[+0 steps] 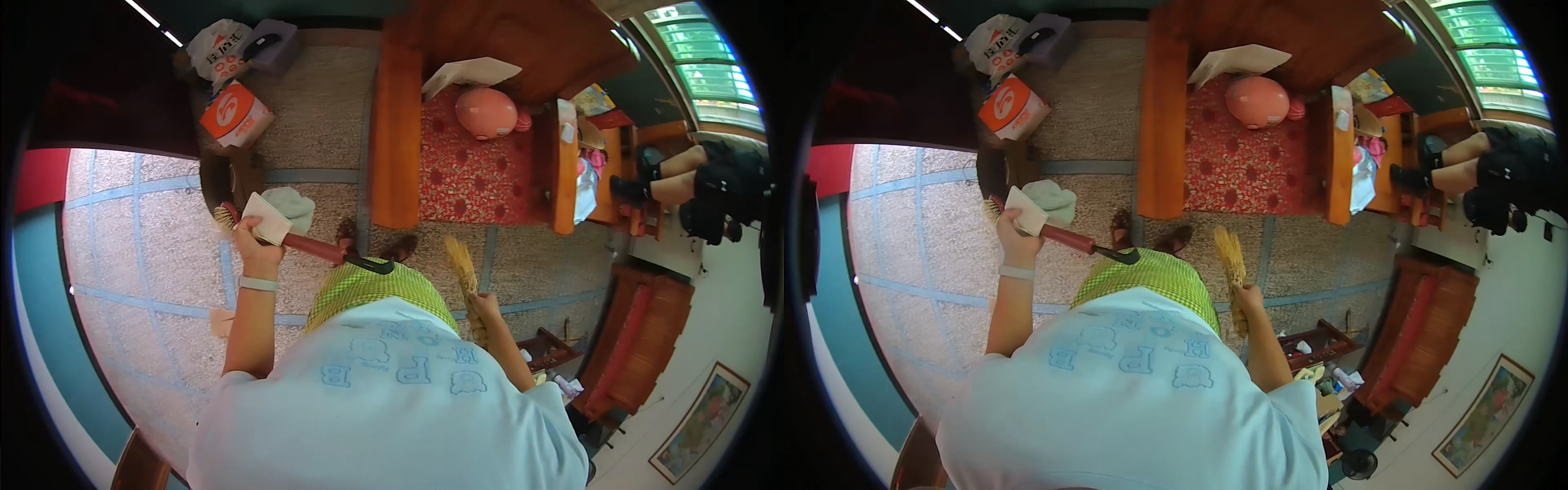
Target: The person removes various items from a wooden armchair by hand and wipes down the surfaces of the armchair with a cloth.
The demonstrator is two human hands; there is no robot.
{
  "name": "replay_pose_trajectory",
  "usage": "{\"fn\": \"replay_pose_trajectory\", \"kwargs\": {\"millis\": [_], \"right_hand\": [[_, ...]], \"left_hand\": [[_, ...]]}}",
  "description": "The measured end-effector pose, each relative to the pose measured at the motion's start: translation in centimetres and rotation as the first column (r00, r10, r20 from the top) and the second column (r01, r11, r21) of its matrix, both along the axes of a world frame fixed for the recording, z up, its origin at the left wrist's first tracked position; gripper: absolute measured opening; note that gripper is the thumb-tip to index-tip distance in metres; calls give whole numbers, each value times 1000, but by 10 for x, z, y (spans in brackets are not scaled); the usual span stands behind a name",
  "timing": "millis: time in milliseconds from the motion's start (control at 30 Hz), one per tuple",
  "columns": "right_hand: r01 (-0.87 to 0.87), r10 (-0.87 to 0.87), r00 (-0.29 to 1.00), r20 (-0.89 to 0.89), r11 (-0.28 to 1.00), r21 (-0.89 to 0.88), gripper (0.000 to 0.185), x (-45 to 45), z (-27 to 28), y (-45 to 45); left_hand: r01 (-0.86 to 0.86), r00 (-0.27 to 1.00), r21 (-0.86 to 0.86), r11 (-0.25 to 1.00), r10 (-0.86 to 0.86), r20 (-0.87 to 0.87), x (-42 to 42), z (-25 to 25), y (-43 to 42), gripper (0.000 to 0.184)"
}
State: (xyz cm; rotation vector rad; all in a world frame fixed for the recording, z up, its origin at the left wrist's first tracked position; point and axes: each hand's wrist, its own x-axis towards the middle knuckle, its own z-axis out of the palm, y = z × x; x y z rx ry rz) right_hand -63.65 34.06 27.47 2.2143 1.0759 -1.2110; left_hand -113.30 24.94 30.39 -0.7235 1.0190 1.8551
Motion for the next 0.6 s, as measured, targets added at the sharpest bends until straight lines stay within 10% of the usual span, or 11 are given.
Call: {"fn": "replay_pose_trajectory", "kwargs": {"millis": [100, 267, 367, 467, 600], "right_hand": [[568, -417, 711, -567, 815, 113, 16, -10, 18, -3], [653, -435, 644, -630, 742, 155, 9, -57, 38, 50], [931, -373, 178, -911, 363, 33, 15, -94, 31, 88], [908, -373, 102, -922, 413, -66, 33, -129, 34, 108], [530, -120, 393, -912, 840, 118, 55, -175, 64, 75]], "left_hand": [[26, 999, 62, 998, -28, 21, 9, 7, 1, 42], [61, 995, 18, 998, -63, 80, 24, 9, -1, 35], [130, 990, 62, 990, -133, 50, 27, 10, -2, 38], [220, 972, 134, 966, -229, 53, 30, 15, -1, 43], [386, 918, 266, 884, -397, -11, 52, 59, 19, 43]]}}
